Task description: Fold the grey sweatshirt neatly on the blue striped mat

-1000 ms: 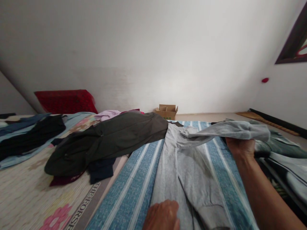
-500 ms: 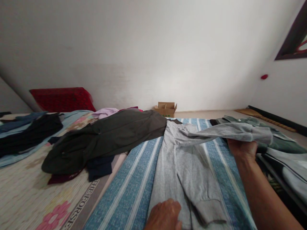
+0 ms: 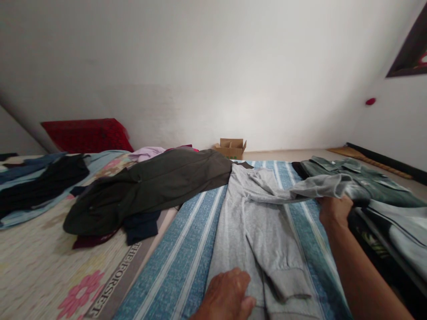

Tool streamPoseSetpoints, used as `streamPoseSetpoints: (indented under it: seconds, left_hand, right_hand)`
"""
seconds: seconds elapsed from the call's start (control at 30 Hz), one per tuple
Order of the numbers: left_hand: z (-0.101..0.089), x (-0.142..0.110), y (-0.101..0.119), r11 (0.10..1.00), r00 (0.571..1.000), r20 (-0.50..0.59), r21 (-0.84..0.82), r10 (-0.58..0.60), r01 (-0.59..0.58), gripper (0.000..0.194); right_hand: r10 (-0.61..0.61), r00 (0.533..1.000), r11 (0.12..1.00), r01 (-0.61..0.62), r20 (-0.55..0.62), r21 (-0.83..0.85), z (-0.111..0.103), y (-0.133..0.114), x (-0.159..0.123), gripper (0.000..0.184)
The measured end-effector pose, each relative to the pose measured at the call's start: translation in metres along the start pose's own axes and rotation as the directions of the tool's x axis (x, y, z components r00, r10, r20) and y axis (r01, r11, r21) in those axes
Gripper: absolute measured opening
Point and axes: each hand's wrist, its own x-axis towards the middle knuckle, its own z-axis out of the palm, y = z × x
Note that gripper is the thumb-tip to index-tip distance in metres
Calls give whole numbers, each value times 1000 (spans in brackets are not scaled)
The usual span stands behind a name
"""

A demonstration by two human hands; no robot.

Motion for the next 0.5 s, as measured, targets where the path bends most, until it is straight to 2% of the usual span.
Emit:
streamPoseSetpoints:
  seconds: [0.1,0.2,0.27,0.33,0.37,0.43,0.5]
  left_hand:
    - [-3,1,3,1000,1000,1,28,-2,1,12]
    - [-17,1,14,1000,1000,14,24,13,-14,11]
    - [-27,1,19,1000,1000,-8,-20,19,-19,11]
    - [-36,-1,19,995,995,-102,-96,-10,0,12]
    - [-39,-3,16,990,985,-164,-134,-60,38,12]
    - [-43,-7,6,969,933,-290,-186,-214,165,16]
    - [-44,-12,-5,926,862,-347,-213,-370,312,24]
  right_hand:
    - [-53,991,982,74,121,-175,16,0,-15,18]
    - [73,929,930,68,363,-362,30,1,-32,15]
    - [183,873,875,66,453,-479,31,2,-44,20]
    - [266,847,813,59,460,-579,24,0,-53,31]
    - [302,847,778,47,438,-626,17,-2,-56,35]
    - [378,851,698,-4,363,-716,0,-9,-63,40]
    - [480,832,610,-89,277,-787,-18,-17,-72,41]
